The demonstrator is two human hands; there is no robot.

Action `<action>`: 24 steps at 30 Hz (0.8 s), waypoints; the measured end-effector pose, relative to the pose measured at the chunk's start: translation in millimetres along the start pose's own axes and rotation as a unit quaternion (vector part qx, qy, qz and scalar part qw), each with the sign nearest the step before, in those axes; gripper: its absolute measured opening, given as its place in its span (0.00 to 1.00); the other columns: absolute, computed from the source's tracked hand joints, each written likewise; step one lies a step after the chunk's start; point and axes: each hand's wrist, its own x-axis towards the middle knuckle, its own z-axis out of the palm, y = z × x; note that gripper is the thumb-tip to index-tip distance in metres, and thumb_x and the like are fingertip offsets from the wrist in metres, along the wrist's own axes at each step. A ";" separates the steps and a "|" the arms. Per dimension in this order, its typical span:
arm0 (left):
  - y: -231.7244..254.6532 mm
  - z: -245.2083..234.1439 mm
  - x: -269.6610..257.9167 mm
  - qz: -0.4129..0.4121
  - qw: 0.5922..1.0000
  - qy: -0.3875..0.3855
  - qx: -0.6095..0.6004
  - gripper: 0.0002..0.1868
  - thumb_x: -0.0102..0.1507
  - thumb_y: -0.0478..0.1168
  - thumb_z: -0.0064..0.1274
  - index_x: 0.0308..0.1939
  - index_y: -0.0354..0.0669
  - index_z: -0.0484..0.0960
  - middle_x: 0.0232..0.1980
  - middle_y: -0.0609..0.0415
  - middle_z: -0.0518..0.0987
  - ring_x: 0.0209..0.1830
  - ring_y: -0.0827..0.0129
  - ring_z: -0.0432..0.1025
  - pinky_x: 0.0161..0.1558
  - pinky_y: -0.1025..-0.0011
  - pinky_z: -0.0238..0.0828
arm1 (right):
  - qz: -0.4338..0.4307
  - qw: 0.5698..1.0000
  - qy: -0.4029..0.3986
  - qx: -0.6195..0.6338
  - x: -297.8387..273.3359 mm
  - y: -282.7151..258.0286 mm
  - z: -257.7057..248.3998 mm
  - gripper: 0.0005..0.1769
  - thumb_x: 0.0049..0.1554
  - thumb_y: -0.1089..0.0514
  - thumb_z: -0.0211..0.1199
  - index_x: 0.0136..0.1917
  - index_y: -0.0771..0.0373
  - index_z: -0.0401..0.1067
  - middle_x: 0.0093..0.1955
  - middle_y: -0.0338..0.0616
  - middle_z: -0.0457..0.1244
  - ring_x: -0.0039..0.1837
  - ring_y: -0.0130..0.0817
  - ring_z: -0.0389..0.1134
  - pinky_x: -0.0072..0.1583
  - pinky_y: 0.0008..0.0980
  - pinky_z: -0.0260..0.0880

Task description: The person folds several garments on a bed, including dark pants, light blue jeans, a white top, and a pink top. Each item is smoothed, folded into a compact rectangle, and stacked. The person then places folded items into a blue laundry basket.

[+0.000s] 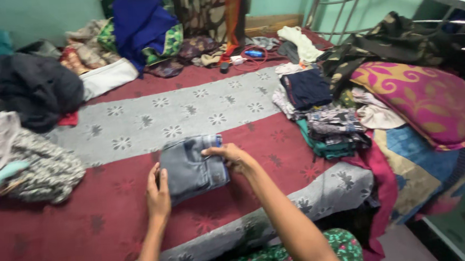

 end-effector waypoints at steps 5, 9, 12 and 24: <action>52.2 64.8 10.5 0.067 0.988 -0.116 -0.077 0.40 0.66 0.50 0.50 0.78 0.37 0.55 0.75 0.40 0.64 0.75 0.54 0.61 0.72 0.62 0.55 | -0.236 0.961 -0.055 0.131 -46.1 -56.9 -37.8 0.35 0.42 0.56 0.80 0.60 0.65 0.71 0.51 0.38 0.70 0.52 0.26 0.71 0.56 0.30 0.74; 83.9 170.2 30.8 0.172 0.965 -0.195 0.016 0.43 0.67 0.54 0.50 0.81 0.43 0.51 0.82 0.41 0.55 0.83 0.52 0.50 0.77 0.55 0.45 | -0.463 0.844 0.201 -0.178 -86.4 -118.7 -134.9 0.35 0.45 0.58 0.80 0.62 0.64 0.67 0.55 0.41 0.68 0.58 0.29 0.68 0.61 0.32 0.69; 88.7 244.9 26.1 0.246 0.905 -0.280 0.204 0.44 0.64 0.60 0.51 0.80 0.52 0.53 0.83 0.45 0.52 0.82 0.48 0.42 0.73 0.39 0.30 | -0.476 0.774 0.329 -0.256 -87.0 -147.3 -204.2 0.35 0.43 0.59 0.75 0.61 0.60 0.64 0.58 0.50 0.64 0.62 0.44 0.65 0.64 0.40 0.67; 23.5 311.4 5.7 0.345 0.824 -0.306 0.329 0.41 0.58 0.68 0.49 0.72 0.63 0.64 0.78 0.53 0.59 0.79 0.52 0.43 0.68 0.29 0.22 | -0.100 0.745 0.274 -0.601 69.2 -27.9 -439.5 0.67 0.38 0.56 0.69 0.84 0.46 0.36 0.80 0.56 0.49 0.84 0.56 0.41 0.76 0.72 0.35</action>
